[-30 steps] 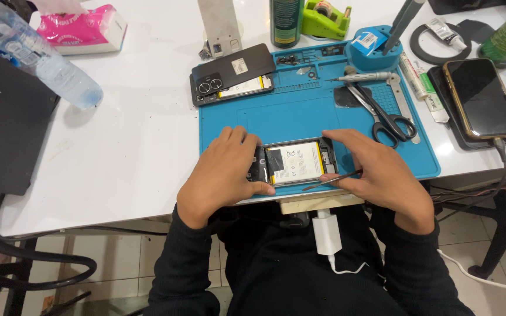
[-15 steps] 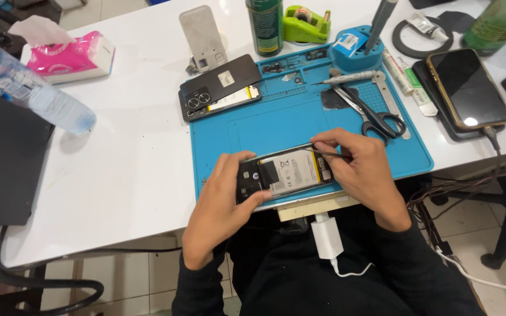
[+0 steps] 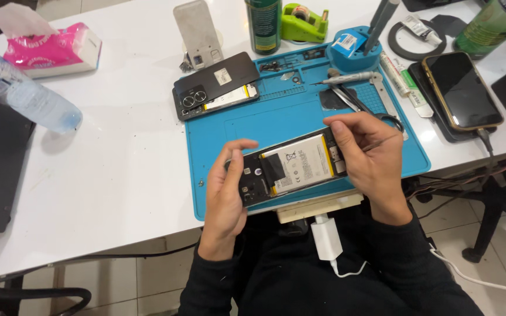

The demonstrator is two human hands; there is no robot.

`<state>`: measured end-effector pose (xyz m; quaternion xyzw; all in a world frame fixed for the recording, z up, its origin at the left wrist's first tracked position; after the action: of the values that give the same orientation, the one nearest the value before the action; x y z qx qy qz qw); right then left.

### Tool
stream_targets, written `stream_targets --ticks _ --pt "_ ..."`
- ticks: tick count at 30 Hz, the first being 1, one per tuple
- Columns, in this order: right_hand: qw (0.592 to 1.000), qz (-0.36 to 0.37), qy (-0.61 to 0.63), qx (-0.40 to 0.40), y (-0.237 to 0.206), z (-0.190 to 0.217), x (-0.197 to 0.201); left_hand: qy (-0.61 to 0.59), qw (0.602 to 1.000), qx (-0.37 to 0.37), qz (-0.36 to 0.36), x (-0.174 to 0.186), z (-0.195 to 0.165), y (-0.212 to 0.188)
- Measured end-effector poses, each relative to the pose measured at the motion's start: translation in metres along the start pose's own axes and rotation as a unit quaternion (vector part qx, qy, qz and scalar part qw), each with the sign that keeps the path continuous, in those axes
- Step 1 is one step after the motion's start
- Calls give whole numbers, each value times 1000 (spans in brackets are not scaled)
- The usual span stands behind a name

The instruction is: The person works on a disassembled smartphone on a blue repair mat, pressing and prying at the battery with a metal pry tool, then lifts and brushes the phone's back cover and camera area with a brush, and uses a screwdriver on the phone body while repositioning the device repeatedly.

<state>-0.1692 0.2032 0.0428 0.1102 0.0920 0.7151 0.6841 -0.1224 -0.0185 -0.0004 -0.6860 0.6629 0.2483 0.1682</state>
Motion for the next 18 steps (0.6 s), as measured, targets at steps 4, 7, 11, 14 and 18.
stream_targets --ticks 4,7,11,14,18 --pt "1000 -5 27 -2 -1 -3 -3 -2 999 -16 -36 2 5 1" --pt "997 19 19 -71 -1 -20 -8 13 999 -19 -47 5 8 1" --pt "995 39 7 -94 -2 -32 -13 -28 998 5 -56 11 13 4" --pt "997 49 32 -40 -1 -27 -16 -6 998 -13 -64 13 14 4" --pt "995 66 30 -61 -1 -31 -16 -6 998 -21 -62 13 15 4"
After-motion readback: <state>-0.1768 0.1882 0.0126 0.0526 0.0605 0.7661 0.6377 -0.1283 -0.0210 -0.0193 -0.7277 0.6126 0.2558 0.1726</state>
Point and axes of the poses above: each hand's wrist, its own y-axis towards the middle knuckle, its own x-axis out of the back of the hand, z = x × y, the point moved 9 cm from there along y, towards the middle knuckle, and after that the axes turned 5 degrees about -x, right-handed, at the moved point
